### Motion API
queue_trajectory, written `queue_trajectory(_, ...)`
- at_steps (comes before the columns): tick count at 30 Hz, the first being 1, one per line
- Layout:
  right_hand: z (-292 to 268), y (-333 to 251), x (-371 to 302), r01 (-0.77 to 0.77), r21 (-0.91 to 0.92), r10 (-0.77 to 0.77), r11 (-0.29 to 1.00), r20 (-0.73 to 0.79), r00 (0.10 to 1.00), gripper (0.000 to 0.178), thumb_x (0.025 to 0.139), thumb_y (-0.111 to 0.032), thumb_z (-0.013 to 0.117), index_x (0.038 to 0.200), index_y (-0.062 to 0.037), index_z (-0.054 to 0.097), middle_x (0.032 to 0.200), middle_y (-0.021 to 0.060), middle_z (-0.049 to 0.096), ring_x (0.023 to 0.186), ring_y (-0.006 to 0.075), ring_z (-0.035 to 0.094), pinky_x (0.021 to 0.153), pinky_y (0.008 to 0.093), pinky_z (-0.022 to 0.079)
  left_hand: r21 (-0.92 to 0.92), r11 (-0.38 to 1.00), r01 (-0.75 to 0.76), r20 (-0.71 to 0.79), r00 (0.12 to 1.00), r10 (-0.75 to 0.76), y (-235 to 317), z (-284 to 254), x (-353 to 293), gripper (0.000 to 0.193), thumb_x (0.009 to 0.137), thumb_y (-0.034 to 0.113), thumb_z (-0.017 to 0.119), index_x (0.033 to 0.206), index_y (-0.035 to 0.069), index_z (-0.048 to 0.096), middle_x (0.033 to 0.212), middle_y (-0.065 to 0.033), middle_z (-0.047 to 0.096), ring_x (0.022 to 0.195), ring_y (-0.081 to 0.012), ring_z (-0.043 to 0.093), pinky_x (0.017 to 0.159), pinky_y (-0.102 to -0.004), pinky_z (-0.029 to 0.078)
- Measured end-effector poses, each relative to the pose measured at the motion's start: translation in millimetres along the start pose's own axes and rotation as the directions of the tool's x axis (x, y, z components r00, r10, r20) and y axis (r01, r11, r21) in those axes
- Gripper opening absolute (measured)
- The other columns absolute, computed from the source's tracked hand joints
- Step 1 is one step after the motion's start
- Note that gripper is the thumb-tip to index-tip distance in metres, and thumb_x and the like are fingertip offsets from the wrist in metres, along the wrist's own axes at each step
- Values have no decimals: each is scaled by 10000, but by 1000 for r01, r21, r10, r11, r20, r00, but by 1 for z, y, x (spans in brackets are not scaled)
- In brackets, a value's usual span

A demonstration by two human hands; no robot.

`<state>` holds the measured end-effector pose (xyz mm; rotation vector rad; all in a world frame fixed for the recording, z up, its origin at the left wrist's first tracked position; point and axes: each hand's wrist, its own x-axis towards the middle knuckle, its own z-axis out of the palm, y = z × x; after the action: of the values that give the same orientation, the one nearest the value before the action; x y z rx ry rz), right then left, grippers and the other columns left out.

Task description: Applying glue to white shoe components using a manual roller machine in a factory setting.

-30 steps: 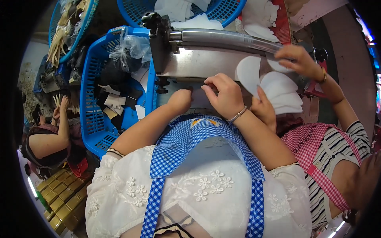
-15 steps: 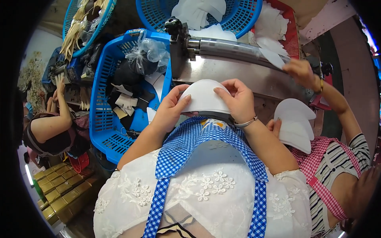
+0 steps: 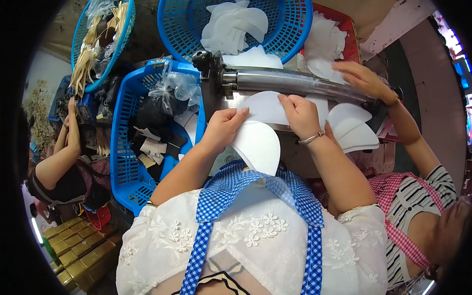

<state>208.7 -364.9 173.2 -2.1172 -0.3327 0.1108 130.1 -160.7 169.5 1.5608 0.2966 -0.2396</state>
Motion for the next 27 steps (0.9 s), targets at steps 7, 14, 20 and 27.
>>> queue_trajectory(7, -1, -23, 60, 494, -512, -659, 702, -205, 724, 264, 827, -295, 619, 779, -40, 665, 726, 136, 619, 721, 307, 596, 670, 379, 464, 453, 887, 84, -87, 995, -49, -13, -4, 38, 485, 887, 411, 536, 729, -32, 656, 624, -207, 605, 571, -328, 600, 586, -412, 467)
queue_trajectory(14, 18, 10, 145, 151, -454, 29, 878, 367, 930, 320, 850, -317, 570, 831, -11, 660, 808, 170, 620, 778, 340, 599, 734, 426, 462, 405, 915, 2, -195, 977, 84, 5, -2, 58, 440, 826, 408, 626, 739, -24, 641, 659, -192, 623, 629, -301, 626, 605, -379, 486)
queue_trajectory(20, 6, -43, 33, 806, -390, -697, 445, 414, 585, 71, 739, -130, 531, 754, -66, 557, 712, 86, 530, 688, 256, 546, 577, 360, 428, 69, 995, -74, 25, 997, 72, -10, -53, -29, 250, 831, 140, 670, 1019, 9, 573, 907, -66, 637, 828, -103, 590, 715, -244, 474)
queue_trajectory(27, 27, -26, 38, 721, -565, -654, 402, 375, 658, 94, 733, -170, 562, 751, -78, 563, 710, 59, 517, 699, 230, 534, 582, 336, 421, 20, 1000, -5, -190, 982, 9, -16, -46, -34, 208, 879, 197, 623, 927, -5, 613, 790, -25, 627, 692, -65, 546, 596, -212, 443)
